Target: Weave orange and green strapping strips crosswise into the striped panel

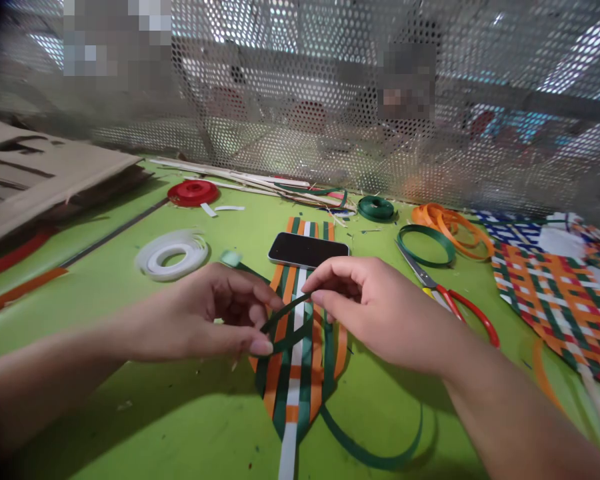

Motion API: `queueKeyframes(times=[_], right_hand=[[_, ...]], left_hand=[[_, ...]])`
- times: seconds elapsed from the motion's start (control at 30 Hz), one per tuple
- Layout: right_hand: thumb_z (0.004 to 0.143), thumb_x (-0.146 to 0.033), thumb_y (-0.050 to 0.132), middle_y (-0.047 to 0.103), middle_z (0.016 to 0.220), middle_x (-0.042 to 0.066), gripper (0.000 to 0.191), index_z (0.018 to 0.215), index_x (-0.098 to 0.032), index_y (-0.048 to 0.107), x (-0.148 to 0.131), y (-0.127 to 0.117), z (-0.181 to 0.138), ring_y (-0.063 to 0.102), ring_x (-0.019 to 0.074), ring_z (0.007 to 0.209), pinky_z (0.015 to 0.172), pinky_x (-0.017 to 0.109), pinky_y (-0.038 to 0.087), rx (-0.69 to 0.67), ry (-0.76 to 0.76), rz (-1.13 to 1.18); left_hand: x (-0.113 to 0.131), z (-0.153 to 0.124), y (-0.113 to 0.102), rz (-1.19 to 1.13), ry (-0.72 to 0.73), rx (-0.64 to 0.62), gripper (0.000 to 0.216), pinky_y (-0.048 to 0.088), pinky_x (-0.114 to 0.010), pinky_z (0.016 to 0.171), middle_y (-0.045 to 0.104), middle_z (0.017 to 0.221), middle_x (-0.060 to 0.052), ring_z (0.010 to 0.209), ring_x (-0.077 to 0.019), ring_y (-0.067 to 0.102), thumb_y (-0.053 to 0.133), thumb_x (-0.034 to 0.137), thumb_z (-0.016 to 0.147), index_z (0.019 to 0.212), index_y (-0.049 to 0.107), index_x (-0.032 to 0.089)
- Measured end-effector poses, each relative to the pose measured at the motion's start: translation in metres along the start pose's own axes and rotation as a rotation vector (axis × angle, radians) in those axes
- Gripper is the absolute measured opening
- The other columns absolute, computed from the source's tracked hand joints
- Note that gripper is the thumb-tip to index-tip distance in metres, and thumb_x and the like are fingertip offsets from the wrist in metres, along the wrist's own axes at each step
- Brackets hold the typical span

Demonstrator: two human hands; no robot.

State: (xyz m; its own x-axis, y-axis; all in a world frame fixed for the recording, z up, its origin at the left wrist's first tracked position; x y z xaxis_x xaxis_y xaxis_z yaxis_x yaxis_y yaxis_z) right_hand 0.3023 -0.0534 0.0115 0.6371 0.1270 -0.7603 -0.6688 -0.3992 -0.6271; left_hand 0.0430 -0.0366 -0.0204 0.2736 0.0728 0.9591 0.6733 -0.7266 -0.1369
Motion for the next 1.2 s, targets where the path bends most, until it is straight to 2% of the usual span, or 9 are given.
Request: queueKeyframes(times=[0.13,0.3,0.4,0.57,0.7,0.87,0.97,1.1,1.2], right_hand=[[0.106,-0.043,0.062,0.079,0.109,0.0,0.018,0.111,-0.032,0.076,0.003,0.001,0.0,0.071,0.0229,0.1,0.089,0.037,0.052,0.038,-0.006,-0.084],[0.106,-0.044,0.062,0.08,0.109,-0.001,0.019,0.111,-0.032,0.076,0.003,0.001,-0.001,0.071,0.0219,0.097,0.086,0.037,0.052,0.04,-0.009,-0.14],[0.105,-0.045,0.065,0.08,0.11,-0.002,0.018,0.111,-0.034,0.077,0.002,-0.001,-0.002,0.07,0.0195,0.092,0.079,0.033,0.052,0.053,-0.022,-0.161],[0.104,-0.05,0.066,0.079,0.095,-0.005,0.02,0.108,-0.034,0.078,0.001,-0.004,-0.006,0.064,0.014,0.074,0.062,0.027,0.049,0.09,-0.057,-0.121],[0.101,-0.049,0.073,0.08,0.1,-0.004,0.019,0.107,-0.033,0.079,0.0,-0.003,-0.007,0.07,0.0153,0.083,0.069,0.026,0.054,0.064,-0.081,0.028],[0.098,-0.039,0.078,0.082,0.106,-0.002,0.014,0.108,-0.03,0.079,-0.005,-0.001,-0.008,0.076,0.0172,0.093,0.08,0.027,0.059,0.072,-0.131,0.168],[0.098,-0.042,0.077,0.082,0.106,-0.002,0.016,0.111,-0.032,0.079,-0.009,-0.001,-0.01,0.075,0.0171,0.091,0.075,0.026,0.059,0.143,-0.14,0.088],[0.098,-0.037,0.074,0.081,0.107,-0.003,0.013,0.11,-0.035,0.079,-0.014,-0.002,-0.014,0.075,0.0186,0.091,0.065,0.028,0.054,0.346,-0.17,-0.187],[0.097,-0.028,0.072,0.079,0.112,-0.003,0.01,0.105,-0.033,0.077,-0.019,-0.001,-0.017,0.075,0.0212,0.099,0.074,0.032,0.054,0.462,-0.236,-0.368]], left_hand=[[-0.004,0.001,0.002,-0.026,0.016,-0.04,0.043,0.057,-0.023,0.061,0.079,0.084,-0.002,0.068,-0.0146,0.072,0.091,0.042,0.084,0.122,0.078,0.024],[-0.004,0.002,0.001,-0.032,0.002,-0.021,0.044,0.054,-0.022,0.06,0.076,0.083,0.0,0.068,-0.0128,0.068,0.09,0.042,0.086,0.124,0.076,0.025],[-0.005,0.004,0.0,-0.02,-0.003,0.008,0.045,0.053,-0.022,0.058,0.074,0.083,0.0,0.066,-0.0129,0.066,0.091,0.043,0.084,0.121,0.076,0.023],[-0.005,0.005,0.0,-0.058,-0.009,-0.017,0.047,0.052,-0.022,0.06,0.074,0.082,0.0,0.068,-0.0124,0.065,0.095,0.042,0.08,0.117,0.076,0.021],[-0.006,0.005,0.002,-0.087,-0.03,-0.047,0.045,0.052,-0.023,0.063,0.073,0.079,0.0,0.068,-0.012,0.064,0.097,0.043,0.078,0.111,0.076,0.02],[-0.007,0.005,0.006,-0.083,-0.018,-0.08,0.038,0.053,-0.025,0.067,0.073,0.081,0.0,0.07,-0.0128,0.066,0.096,0.043,0.079,0.099,0.074,0.019],[-0.006,0.006,0.008,-0.101,-0.022,-0.1,0.033,0.052,-0.025,0.068,0.073,0.08,0.0,0.072,-0.0129,0.068,0.094,0.038,0.081,0.091,0.07,0.018],[-0.008,0.006,0.01,-0.112,-0.022,-0.111,0.041,0.054,-0.029,0.068,0.069,0.077,0.001,0.073,-0.0159,0.069,0.095,0.04,0.079,0.081,0.061,0.018],[-0.012,0.005,0.012,-0.104,-0.036,-0.083,0.045,0.054,-0.03,0.069,0.069,0.078,0.001,0.074,-0.0162,0.067,0.096,0.044,0.077,0.083,0.059,0.019]])
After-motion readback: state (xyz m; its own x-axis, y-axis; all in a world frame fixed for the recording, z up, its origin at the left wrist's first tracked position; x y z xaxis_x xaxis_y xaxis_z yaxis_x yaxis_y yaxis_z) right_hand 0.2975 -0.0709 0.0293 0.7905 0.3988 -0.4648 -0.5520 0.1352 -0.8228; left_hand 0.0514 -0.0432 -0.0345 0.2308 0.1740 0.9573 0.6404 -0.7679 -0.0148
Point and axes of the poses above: each hand's wrist, its own z-axis towards the middle knuckle, its own y-axis out of the palm, x = y × z, the point moved 1 cm from there along z, towards the middle knuckle
